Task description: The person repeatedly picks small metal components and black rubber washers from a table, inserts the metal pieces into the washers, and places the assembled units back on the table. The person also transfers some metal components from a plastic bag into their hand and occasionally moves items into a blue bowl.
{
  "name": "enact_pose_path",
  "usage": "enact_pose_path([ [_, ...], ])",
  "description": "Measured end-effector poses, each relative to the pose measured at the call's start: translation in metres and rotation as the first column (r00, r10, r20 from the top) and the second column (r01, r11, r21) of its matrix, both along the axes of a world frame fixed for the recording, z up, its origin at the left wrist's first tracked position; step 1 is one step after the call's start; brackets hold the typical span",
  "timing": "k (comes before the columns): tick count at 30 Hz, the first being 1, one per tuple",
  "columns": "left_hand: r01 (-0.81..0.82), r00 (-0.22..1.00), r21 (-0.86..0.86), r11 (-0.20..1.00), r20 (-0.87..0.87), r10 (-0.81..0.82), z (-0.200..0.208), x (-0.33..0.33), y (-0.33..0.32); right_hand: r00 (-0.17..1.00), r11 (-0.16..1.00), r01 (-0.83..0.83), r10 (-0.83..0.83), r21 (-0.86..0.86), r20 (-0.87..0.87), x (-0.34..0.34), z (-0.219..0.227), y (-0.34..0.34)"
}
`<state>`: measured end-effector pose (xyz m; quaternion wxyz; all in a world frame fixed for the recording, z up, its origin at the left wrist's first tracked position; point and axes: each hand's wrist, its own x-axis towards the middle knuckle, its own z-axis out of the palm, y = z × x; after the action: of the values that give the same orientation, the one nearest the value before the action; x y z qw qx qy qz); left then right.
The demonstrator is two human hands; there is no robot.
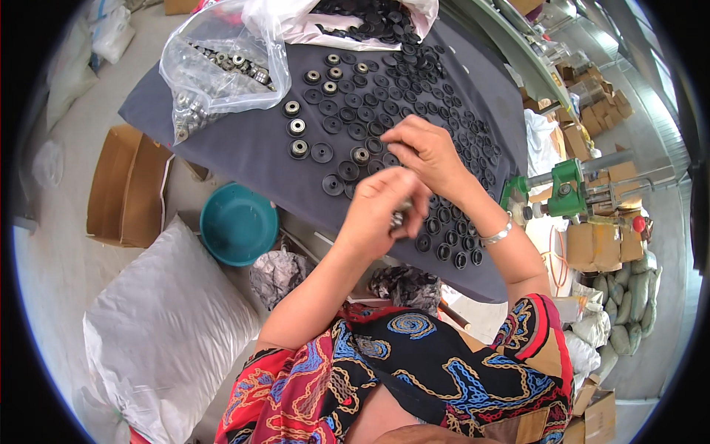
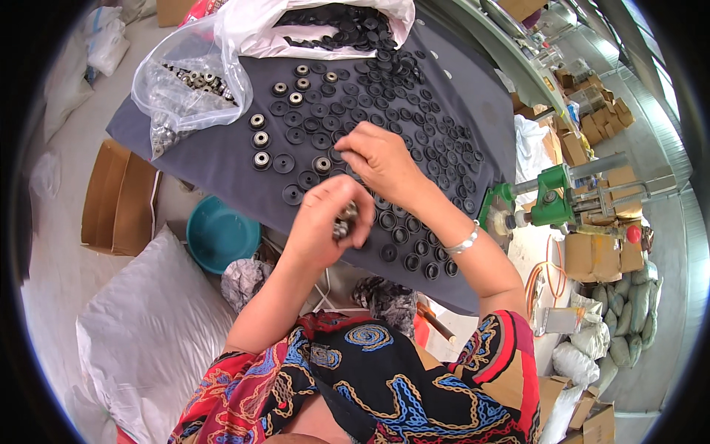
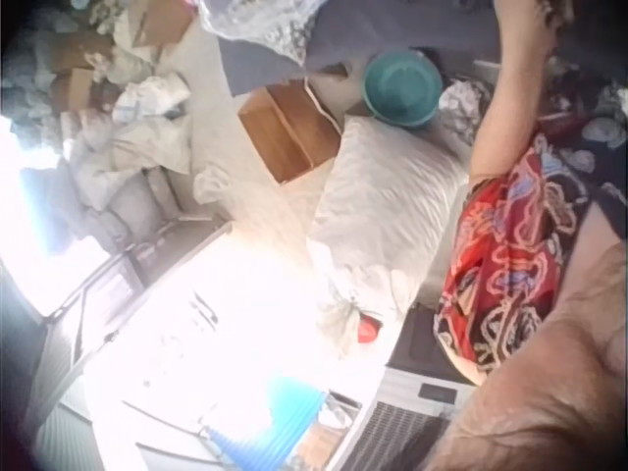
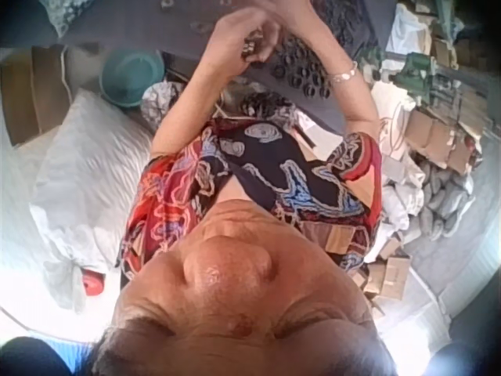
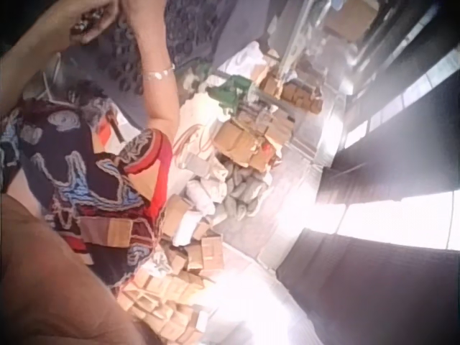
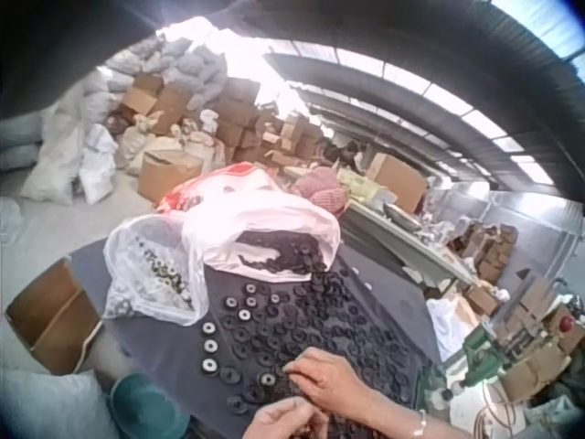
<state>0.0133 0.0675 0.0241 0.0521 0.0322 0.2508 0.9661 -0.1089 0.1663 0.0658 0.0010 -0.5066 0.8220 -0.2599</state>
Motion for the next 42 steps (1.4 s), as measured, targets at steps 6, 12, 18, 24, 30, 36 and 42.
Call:
enact_pose_path([
  [6,0.346,0.865,-0.131,0.929,-0.339,-0.37,0.008,0.012,0.019,0.978,0.974,-0.208,0.21,0.085,-0.017,0.015,-0.031,0.002],
  [12,0.238,0.935,-0.059,0.969,-0.256,-0.245,0.002,0.006,0.015,0.964,0.964,-0.213,0.233,0.156,-0.124,0.014,-0.046,-0.014],
  [18,0.179,0.953,-0.035,0.983,-0.241,-0.182,-0.001,0.005,0.011,0.954,0.955,-0.265,0.28,0.135,-0.108,0.01,-0.052,-0.022],
  [24,0.19,0.943,0.002,0.982,-0.278,-0.182,-0.003,0.004,0.012,0.994,0.99,-0.113,0.112,0.085,0.019,0.024,-0.037,-0.023],
  [30,0.258,0.873,0.034,0.966,-0.437,-0.217,0.014,0.02,0.006,0.989,0.952,0.009,0.037,0.306,-0.143,0.053,-0.041,-0.032],
  [36,0.295,0.858,-0.031,0.955,-0.432,-0.279,0.013,0.026,0.013,0.974,0.934,-0.002,0.083,0.357,-0.211,0.06,-0.05,-0.039],
  [42,0.284,0.885,-0.042,0.958,-0.372,-0.279,0.015,0.028,0.007,0.963,0.928,-0.089,0.173,0.362,-0.205,0.055,-0.049,-0.045],
])
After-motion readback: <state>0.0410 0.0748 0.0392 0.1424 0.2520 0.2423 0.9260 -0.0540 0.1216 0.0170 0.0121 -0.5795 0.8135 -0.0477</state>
